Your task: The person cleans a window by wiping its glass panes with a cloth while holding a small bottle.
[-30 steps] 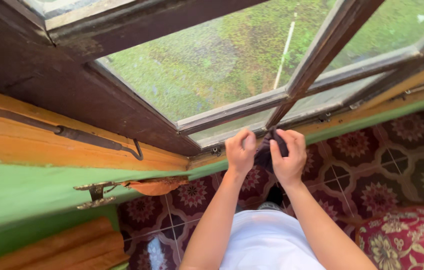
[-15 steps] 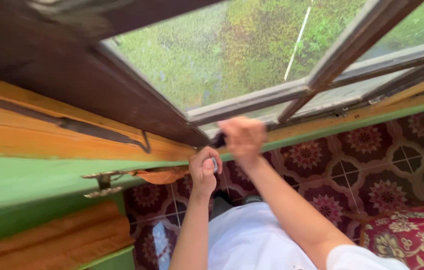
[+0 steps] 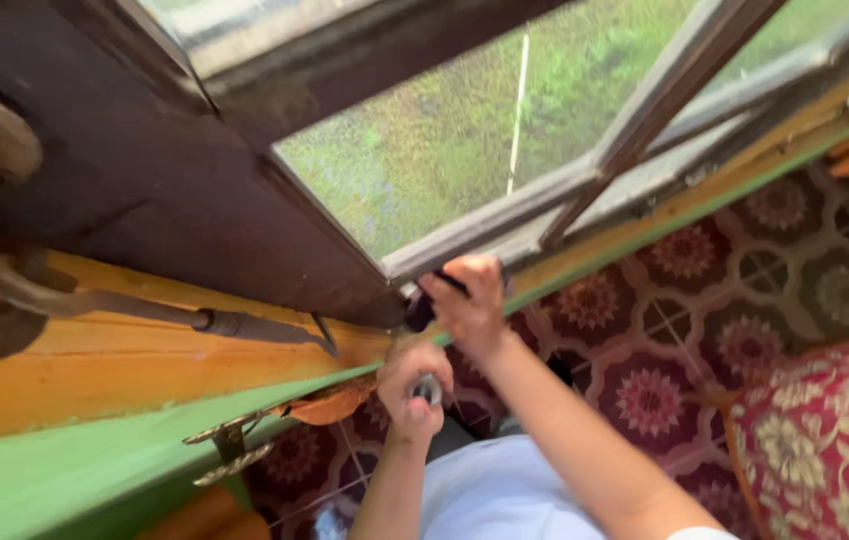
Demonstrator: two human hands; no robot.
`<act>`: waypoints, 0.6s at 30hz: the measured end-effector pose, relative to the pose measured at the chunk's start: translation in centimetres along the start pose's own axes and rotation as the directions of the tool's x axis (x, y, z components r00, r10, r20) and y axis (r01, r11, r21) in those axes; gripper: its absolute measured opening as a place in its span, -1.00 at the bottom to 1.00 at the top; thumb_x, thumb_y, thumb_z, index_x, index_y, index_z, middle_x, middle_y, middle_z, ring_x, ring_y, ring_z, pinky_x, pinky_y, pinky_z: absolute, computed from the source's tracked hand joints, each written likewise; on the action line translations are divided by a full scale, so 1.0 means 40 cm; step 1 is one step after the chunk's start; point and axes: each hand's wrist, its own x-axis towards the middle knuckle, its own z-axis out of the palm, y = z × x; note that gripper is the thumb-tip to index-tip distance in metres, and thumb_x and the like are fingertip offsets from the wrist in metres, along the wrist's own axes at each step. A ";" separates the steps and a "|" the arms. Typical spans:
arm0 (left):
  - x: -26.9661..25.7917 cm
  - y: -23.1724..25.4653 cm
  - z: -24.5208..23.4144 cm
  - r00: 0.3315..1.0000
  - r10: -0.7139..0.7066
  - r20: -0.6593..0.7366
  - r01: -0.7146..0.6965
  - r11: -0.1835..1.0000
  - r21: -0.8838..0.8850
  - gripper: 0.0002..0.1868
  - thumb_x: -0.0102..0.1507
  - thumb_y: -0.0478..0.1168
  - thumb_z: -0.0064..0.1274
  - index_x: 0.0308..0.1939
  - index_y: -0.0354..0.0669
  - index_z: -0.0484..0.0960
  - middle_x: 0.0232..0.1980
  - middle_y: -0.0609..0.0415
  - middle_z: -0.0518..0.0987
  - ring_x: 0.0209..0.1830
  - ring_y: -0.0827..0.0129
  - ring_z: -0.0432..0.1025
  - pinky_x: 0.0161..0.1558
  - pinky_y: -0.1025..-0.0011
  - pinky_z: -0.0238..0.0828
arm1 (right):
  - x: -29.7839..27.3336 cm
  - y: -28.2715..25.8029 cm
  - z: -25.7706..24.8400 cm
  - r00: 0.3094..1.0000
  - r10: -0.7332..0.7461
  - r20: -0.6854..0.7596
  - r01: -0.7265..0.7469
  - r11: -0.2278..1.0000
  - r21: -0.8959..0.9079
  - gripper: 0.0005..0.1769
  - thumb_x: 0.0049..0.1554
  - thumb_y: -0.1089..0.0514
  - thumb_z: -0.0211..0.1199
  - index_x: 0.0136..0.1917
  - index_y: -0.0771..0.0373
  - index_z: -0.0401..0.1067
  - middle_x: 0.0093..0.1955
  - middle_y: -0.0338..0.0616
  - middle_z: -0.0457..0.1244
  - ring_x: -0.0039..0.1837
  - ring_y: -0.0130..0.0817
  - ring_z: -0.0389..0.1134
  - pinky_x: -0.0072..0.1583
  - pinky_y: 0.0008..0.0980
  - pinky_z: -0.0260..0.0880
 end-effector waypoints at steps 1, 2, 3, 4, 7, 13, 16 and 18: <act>-0.002 0.000 -0.006 1.000 -0.010 0.013 0.010 1.000 -0.004 -0.18 0.44 0.45 -0.39 -0.51 -0.17 0.46 -0.56 0.16 0.46 -0.55 0.37 0.37 -0.35 0.36 0.21 | -0.001 0.015 -0.001 0.984 0.170 -0.056 -0.169 0.986 0.013 -0.84 0.13 0.27 0.35 0.01 0.24 0.48 0.00 -0.09 0.22 0.03 -0.08 0.27 0.08 -0.14 0.29; -0.001 -0.010 -0.010 0.998 -0.058 0.007 0.058 0.998 -0.021 -0.18 0.42 0.45 -0.34 -0.51 -0.22 0.45 -0.57 0.13 0.45 -0.58 0.36 0.37 -0.43 0.40 0.21 | -0.002 0.032 0.001 0.937 0.332 -0.111 -0.330 0.943 0.039 -0.83 0.15 0.27 0.37 -0.01 0.26 0.42 -0.01 -0.12 0.23 0.01 -0.12 0.28 0.07 -0.17 0.30; -0.003 -0.017 -0.017 0.994 -0.106 0.003 0.106 0.994 -0.038 -0.17 0.39 0.45 -0.29 -0.51 -0.27 0.44 -0.57 0.09 0.43 -0.61 0.36 0.36 -0.51 0.43 0.20 | -0.004 0.047 -0.005 0.847 0.499 -0.185 -0.447 0.856 0.260 -0.78 0.20 0.28 0.31 0.08 0.28 0.34 0.04 -0.11 0.20 0.05 -0.14 0.29 0.11 -0.19 0.36; -0.009 -0.019 -0.026 0.994 -0.109 0.007 0.109 0.993 -0.037 -0.17 0.39 0.45 -0.29 -0.51 -0.27 0.44 -0.57 0.09 0.43 -0.61 0.36 0.36 -0.51 0.43 0.20 | -0.001 0.060 -0.003 0.728 0.651 -0.213 -0.504 0.719 0.478 -0.74 0.26 0.28 0.24 0.18 0.30 0.26 0.08 -0.10 0.17 0.09 -0.16 0.30 0.16 -0.21 0.41; -0.039 -0.007 -0.061 1.000 -0.016 0.014 0.016 1.000 -0.003 -0.18 0.43 0.44 -0.35 -0.52 -0.22 0.42 -0.55 0.10 0.45 -0.57 0.34 0.39 -0.45 0.41 0.20 | -0.017 0.051 0.007 0.814 0.431 -0.390 -0.520 0.840 -0.157 -0.67 0.24 0.34 0.28 0.24 0.46 0.31 0.21 0.13 0.22 0.25 0.10 0.27 0.31 0.00 0.30; -0.049 0.013 -0.106 0.999 -0.033 0.013 0.034 0.998 -0.043 -0.17 0.41 0.45 -0.33 -0.46 -0.28 0.44 -0.56 0.07 0.44 -0.60 0.36 0.36 -0.50 0.43 0.23 | -0.108 -0.118 0.117 0.975 0.192 -0.108 -0.194 0.981 -0.010 -0.54 0.11 0.34 0.30 0.30 0.22 0.43 0.25 0.05 0.19 0.26 0.05 0.24 0.32 -0.02 0.25; -0.051 0.010 -0.120 1.000 -0.014 0.006 0.014 1.000 -0.027 -0.17 0.42 0.47 -0.36 -0.47 -0.24 0.41 -0.56 0.08 0.43 -0.59 0.38 0.37 -0.50 0.45 0.19 | -0.138 -0.098 0.109 0.973 0.228 -0.025 -0.229 0.972 -0.059 -0.48 0.06 0.35 0.29 0.32 0.23 0.45 0.27 0.05 0.22 0.28 0.03 0.24 0.31 -0.02 0.21; -0.063 0.002 -0.122 0.999 -0.046 -0.004 0.046 0.998 -0.052 -0.17 0.41 0.47 -0.35 -0.46 -0.26 0.42 -0.56 0.06 0.44 -0.61 0.40 0.37 -0.54 0.46 0.18 | -0.156 -0.096 0.094 0.962 0.254 0.101 -0.240 0.961 -0.135 -0.49 0.09 0.29 0.35 0.33 0.19 0.48 0.28 0.03 0.23 0.28 0.01 0.23 0.28 -0.05 0.17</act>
